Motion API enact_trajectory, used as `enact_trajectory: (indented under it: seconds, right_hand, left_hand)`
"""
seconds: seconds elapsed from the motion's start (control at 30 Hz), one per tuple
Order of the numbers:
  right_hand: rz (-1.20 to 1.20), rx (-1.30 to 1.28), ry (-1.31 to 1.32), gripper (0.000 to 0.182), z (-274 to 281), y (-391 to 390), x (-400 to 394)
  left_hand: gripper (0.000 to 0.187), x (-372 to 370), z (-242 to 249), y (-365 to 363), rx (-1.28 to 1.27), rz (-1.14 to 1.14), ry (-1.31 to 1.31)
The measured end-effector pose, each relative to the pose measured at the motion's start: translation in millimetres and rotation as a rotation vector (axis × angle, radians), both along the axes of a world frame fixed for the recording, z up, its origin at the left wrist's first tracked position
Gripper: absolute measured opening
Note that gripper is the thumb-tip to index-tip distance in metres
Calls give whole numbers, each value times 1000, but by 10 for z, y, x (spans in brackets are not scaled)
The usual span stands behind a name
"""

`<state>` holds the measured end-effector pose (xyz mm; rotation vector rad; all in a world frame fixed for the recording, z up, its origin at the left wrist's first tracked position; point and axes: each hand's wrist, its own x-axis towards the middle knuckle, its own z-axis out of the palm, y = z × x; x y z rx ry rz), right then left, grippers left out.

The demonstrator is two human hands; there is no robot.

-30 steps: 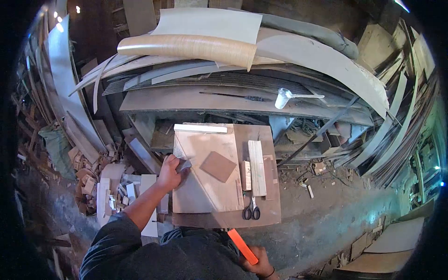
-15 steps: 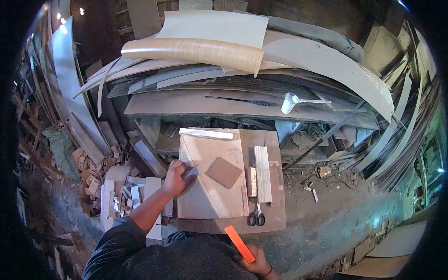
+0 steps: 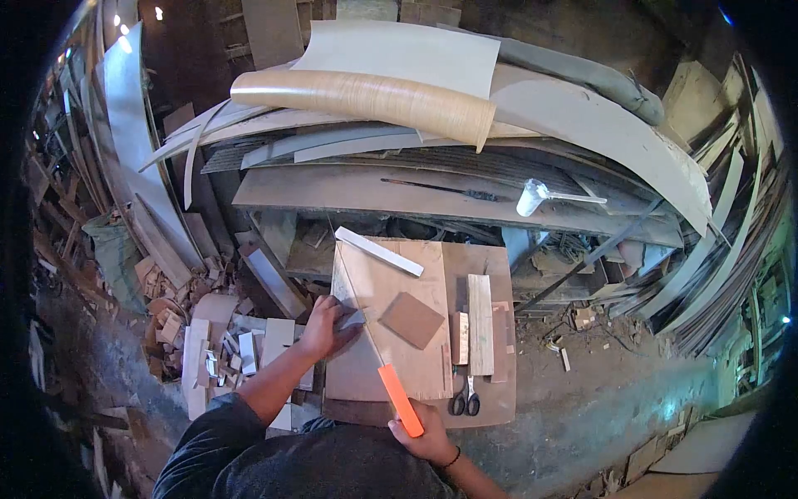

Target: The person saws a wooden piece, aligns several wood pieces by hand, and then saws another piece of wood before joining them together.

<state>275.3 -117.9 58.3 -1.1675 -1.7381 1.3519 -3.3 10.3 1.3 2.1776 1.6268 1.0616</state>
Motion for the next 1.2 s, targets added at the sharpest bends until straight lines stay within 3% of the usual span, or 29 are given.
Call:
enact_trajectory:
  seconds: [0.27, 0.47, 0.57, 0.67, 0.7, 0.9, 1.0, 1.07, 1.17, 1.2]
  right_hand:
    - [-20, 78, -23, 20, -125, -80, 82]
    - [-52, 104, 7, 18, -178, -104, 120]
    - [-77, 66, 69, 17, -150, -107, 110]
    - [-71, 33, 78, 17, -149, -142, 117]
    - [-63, 28, 70, 16, -150, -144, 123]
    - [-58, 77, 61, 15, -142, -150, 75]
    - [-69, 106, 105, 15, -127, -161, 56]
    - [-94, 133, 109, 15, -111, -165, 23]
    - [-107, 121, 107, 15, -39, -158, 14]
    - [-110, 108, 104, 15, -21, -165, 25]
  left_hand:
    - [33, 26, 58, -61, 23, 22, 43]
    - [33, -29, 92, -8, 134, 5, -132]
    - [35, -66, -641, 369, -38, 290, -1198]
    - [38, -211, -723, 635, -422, 312, -1297]
    - [37, -216, -625, 654, -422, 169, -1064]
    - [24, -489, -992, 990, -589, 194, -594]
    - [22, -198, -158, 704, -510, 179, -467]
    - [23, -319, -730, 888, -421, 68, -482]
    - [25, -308, -743, 848, -349, 71, -433]
    - [25, -279, -657, 791, -362, 156, -532]
